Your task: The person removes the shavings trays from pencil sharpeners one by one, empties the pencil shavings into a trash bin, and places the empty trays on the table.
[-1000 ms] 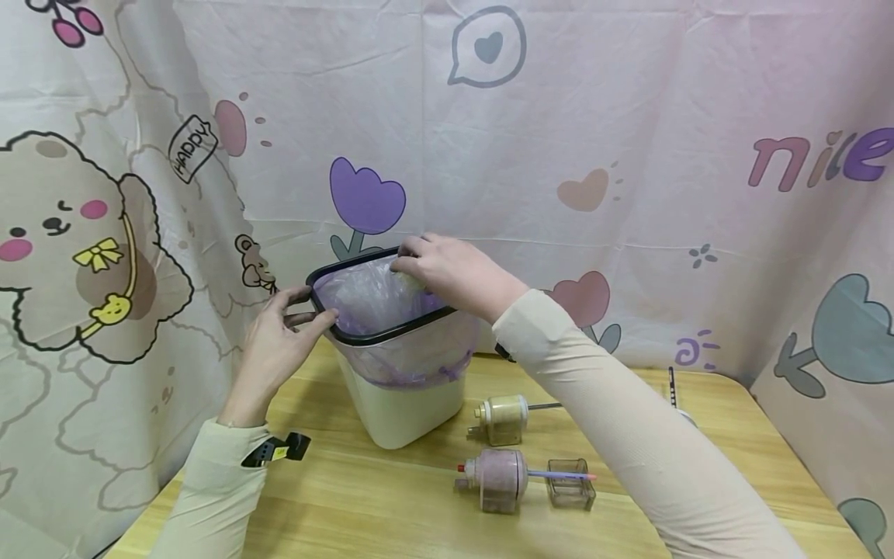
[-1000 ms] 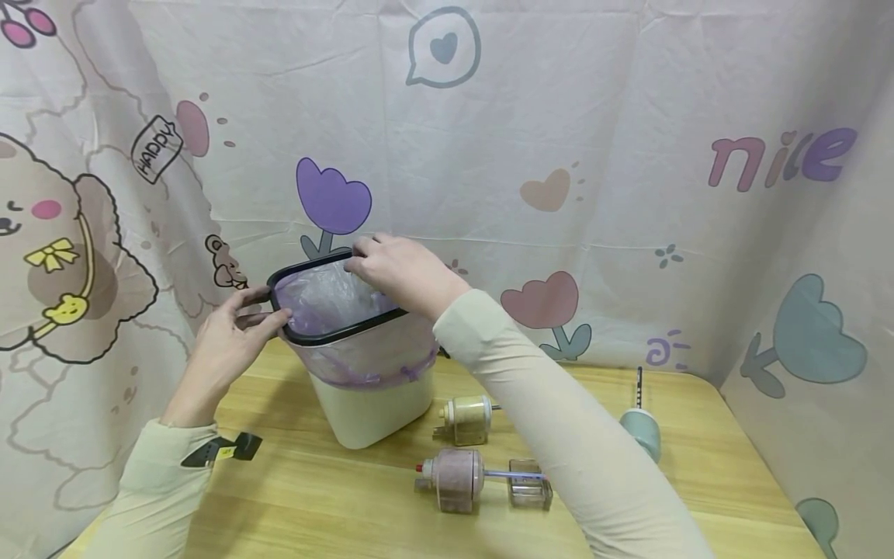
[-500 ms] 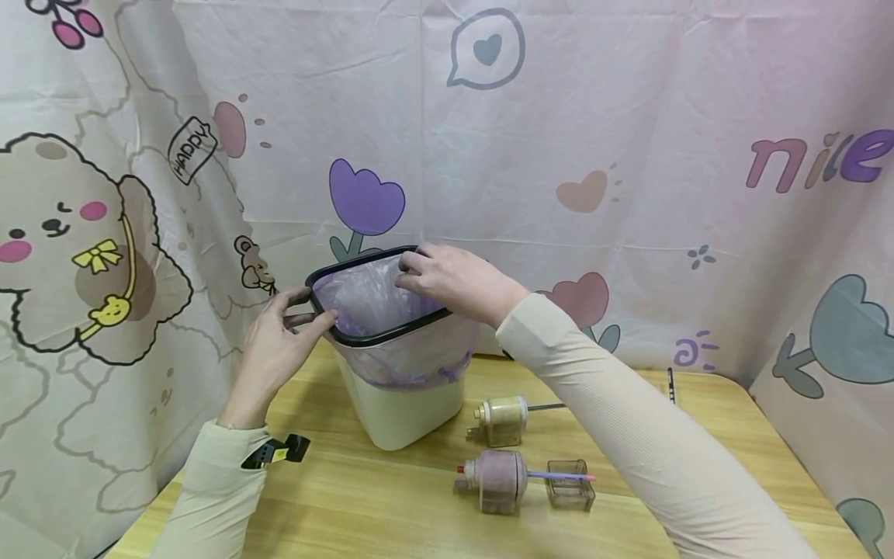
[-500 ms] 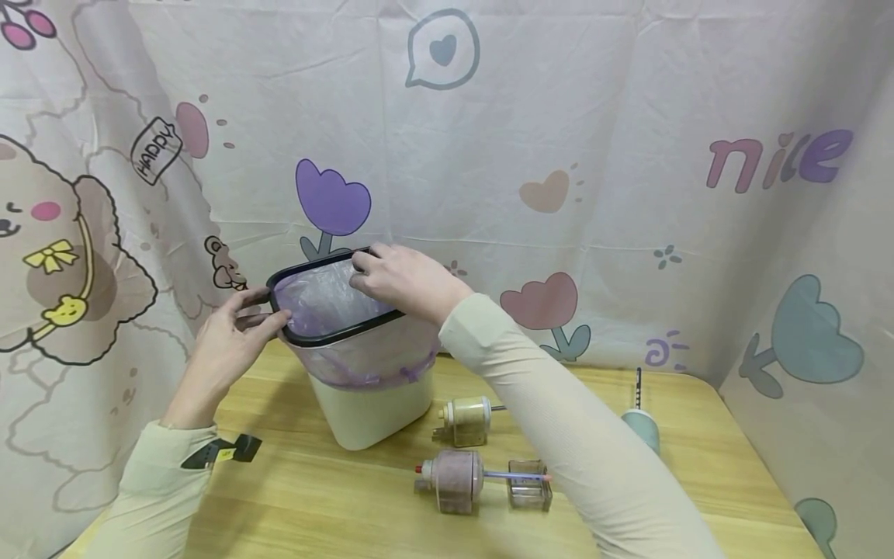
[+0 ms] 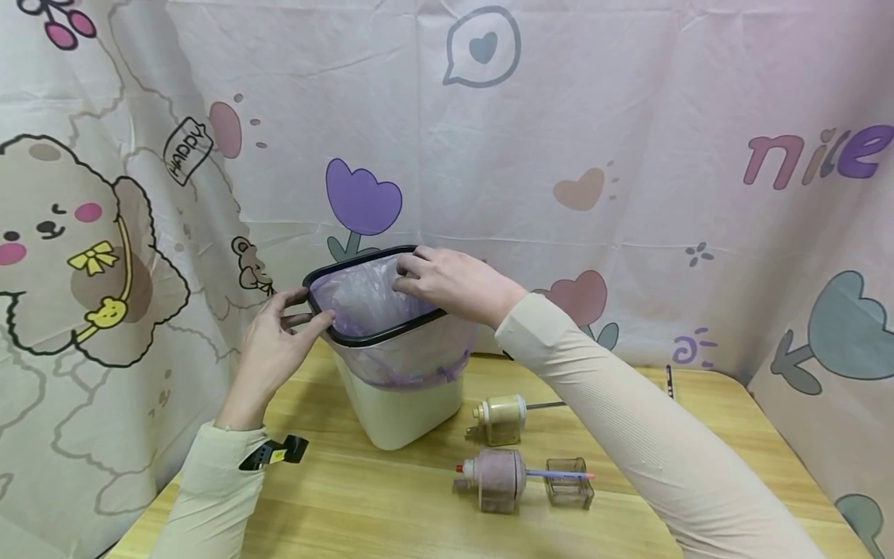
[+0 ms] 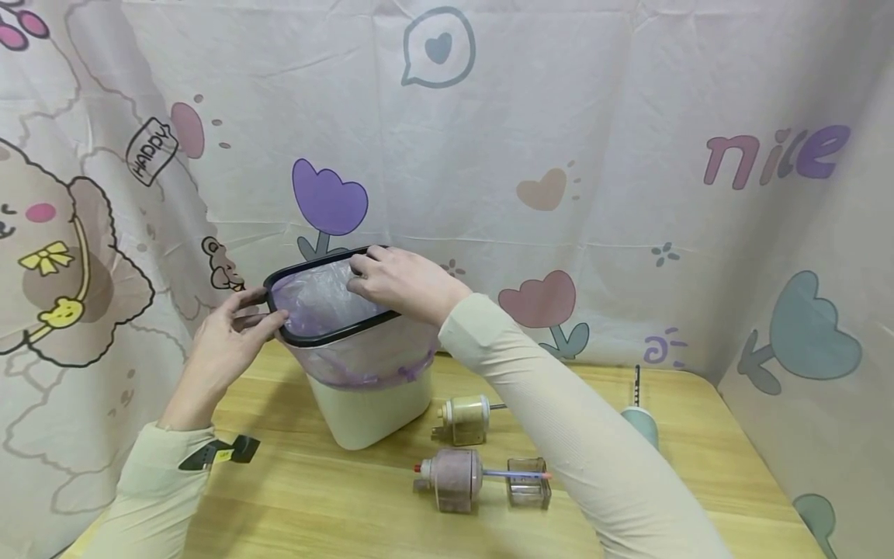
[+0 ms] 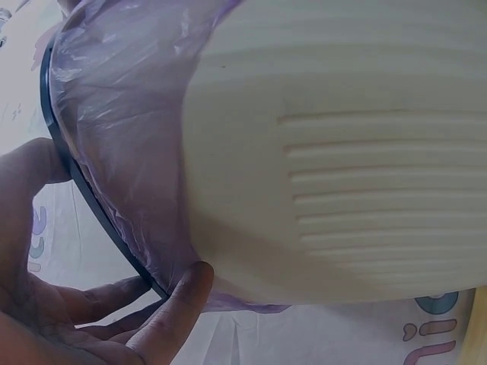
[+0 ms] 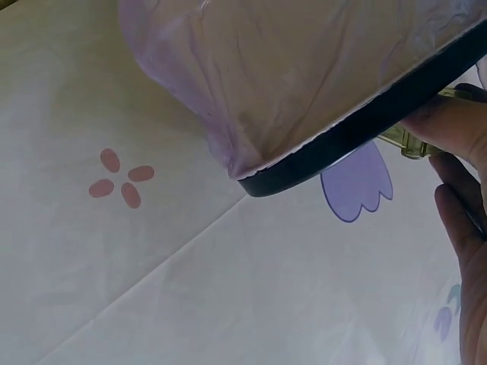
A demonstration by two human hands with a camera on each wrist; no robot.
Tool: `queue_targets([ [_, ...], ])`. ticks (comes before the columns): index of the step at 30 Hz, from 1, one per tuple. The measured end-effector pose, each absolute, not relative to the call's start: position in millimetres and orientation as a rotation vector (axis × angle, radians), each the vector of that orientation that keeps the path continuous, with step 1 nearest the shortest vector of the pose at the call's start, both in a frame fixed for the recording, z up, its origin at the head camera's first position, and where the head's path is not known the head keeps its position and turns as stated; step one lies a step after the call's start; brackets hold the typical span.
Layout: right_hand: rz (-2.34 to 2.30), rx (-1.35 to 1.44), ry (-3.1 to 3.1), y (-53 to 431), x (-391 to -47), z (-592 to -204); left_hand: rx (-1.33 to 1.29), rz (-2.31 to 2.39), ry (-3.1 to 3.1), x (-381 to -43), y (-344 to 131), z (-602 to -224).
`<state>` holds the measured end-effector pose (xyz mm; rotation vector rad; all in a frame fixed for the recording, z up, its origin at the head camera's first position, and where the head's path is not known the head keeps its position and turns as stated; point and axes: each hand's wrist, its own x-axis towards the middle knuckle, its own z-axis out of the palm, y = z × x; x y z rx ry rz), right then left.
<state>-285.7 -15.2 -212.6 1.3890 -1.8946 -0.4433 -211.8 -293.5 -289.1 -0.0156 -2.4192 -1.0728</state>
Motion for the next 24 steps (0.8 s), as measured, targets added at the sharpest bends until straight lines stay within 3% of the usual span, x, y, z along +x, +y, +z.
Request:
queue_targets([
  [24,-0.085,1.389,-1.983,11,-287,-208,-0.043,-1.055,-2.443,-207,-289,-286],
])
